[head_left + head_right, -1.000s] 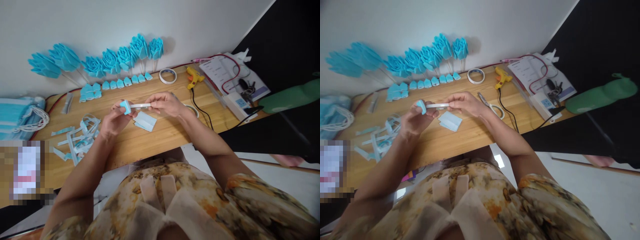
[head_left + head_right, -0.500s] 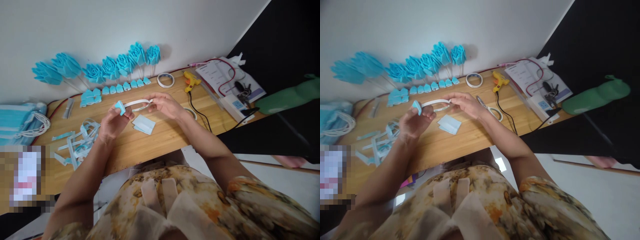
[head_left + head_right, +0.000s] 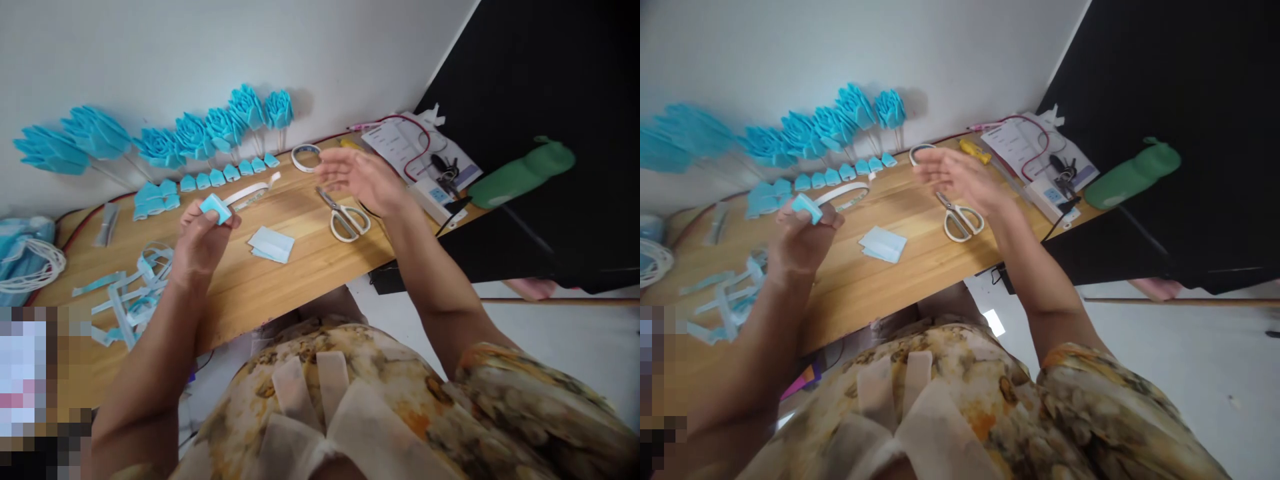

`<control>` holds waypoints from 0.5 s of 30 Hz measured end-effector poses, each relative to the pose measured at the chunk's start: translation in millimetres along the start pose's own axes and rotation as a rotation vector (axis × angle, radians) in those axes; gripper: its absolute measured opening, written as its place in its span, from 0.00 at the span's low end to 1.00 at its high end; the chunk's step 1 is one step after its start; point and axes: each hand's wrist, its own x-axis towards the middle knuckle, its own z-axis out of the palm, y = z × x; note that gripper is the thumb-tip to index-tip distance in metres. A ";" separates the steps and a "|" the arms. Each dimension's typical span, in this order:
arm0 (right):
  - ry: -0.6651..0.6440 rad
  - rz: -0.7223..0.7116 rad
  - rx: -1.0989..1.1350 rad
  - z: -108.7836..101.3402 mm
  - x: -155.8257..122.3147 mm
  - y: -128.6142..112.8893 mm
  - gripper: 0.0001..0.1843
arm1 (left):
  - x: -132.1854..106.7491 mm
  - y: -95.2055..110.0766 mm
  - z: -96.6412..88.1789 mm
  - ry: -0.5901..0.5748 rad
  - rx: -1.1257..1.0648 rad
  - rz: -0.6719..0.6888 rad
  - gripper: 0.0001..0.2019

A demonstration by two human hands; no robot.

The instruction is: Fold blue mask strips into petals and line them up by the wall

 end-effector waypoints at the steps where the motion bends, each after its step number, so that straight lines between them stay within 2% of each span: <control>1: 0.059 0.000 -0.153 -7.1 -8.9 0.6 0.26 | 1.0 0.7 -1.3 0.010 0.008 0.008 0.20; 3: 0.098 0.062 -0.603 -14.4 -26.6 5.8 0.21 | 2.2 2.3 -2.7 0.020 0.017 0.023 0.20; 5: -0.021 0.208 -1.062 -10.3 -41.0 14.4 0.16 | 1.8 3.3 -2.6 0.014 0.030 0.041 0.20; 7: -0.149 0.296 -1.311 2.9 -49.0 23.1 0.17 | 0.4 3.2 -2.2 0.000 0.053 0.053 0.18; 8: -0.150 0.301 -1.379 10.6 -50.1 26.8 0.18 | -0.4 2.8 -2.3 -0.007 0.061 0.056 0.18; 10: -0.138 0.298 -1.412 22.9 -46.7 32.1 0.19 | -1.5 1.4 -3.0 -0.016 0.060 0.062 0.16; 12: -0.082 0.329 -1.290 26.8 -39.0 35.1 0.18 | -1.8 -0.2 -4.4 -0.013 0.051 0.074 0.15; 13: -0.045 0.353 -1.150 25.3 -34.9 35.9 0.18 | -1.6 -0.9 -5.1 -0.007 0.049 0.081 0.15; 15: 0.023 0.363 -0.734 18.3 -29.1 36.6 0.21 | -0.9 -2.0 -6.3 0.004 0.054 0.093 0.14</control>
